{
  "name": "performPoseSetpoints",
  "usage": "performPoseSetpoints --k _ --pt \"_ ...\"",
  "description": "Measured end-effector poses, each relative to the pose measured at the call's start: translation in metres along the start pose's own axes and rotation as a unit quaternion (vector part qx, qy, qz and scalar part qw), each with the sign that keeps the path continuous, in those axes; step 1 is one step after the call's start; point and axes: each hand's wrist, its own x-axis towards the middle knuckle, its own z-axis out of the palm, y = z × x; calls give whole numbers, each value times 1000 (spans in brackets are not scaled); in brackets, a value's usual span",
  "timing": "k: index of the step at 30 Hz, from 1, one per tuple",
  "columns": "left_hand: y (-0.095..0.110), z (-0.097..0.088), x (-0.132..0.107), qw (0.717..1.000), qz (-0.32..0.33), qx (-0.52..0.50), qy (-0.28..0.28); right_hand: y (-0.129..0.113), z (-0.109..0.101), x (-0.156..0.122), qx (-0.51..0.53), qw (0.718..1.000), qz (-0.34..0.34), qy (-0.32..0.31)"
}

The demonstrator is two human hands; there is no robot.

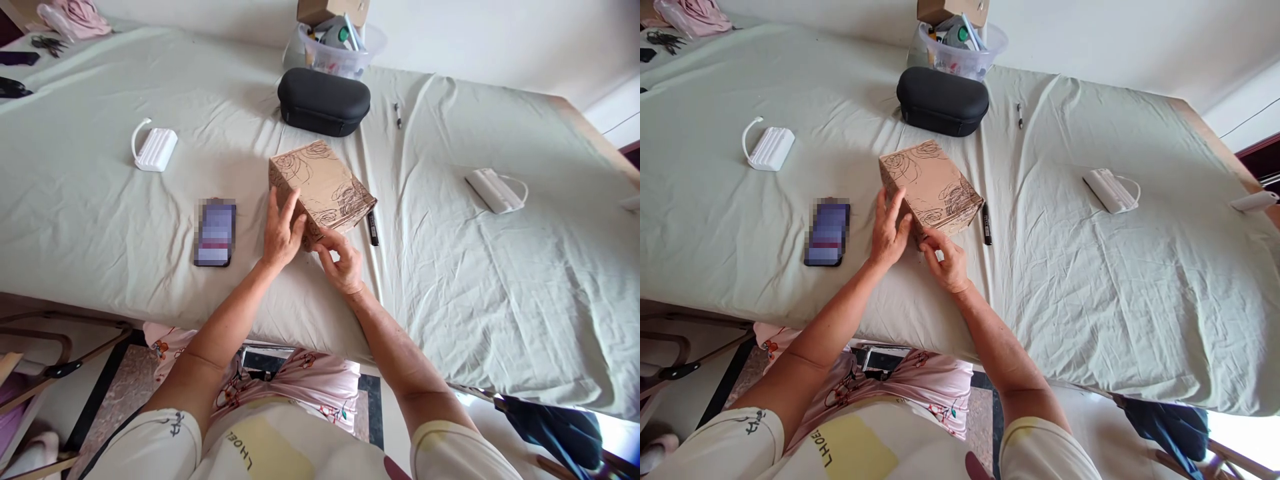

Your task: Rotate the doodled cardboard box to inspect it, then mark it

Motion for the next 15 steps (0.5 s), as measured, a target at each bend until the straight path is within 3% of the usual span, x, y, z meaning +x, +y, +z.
performPoseSetpoints --k 6,15 --pt "6 8 -5 992 107 12 -65 6 -6 2 0 999 28 16" --pt "8 6 -2 991 121 13 -55 36 -26 14 -52 978 135 149"
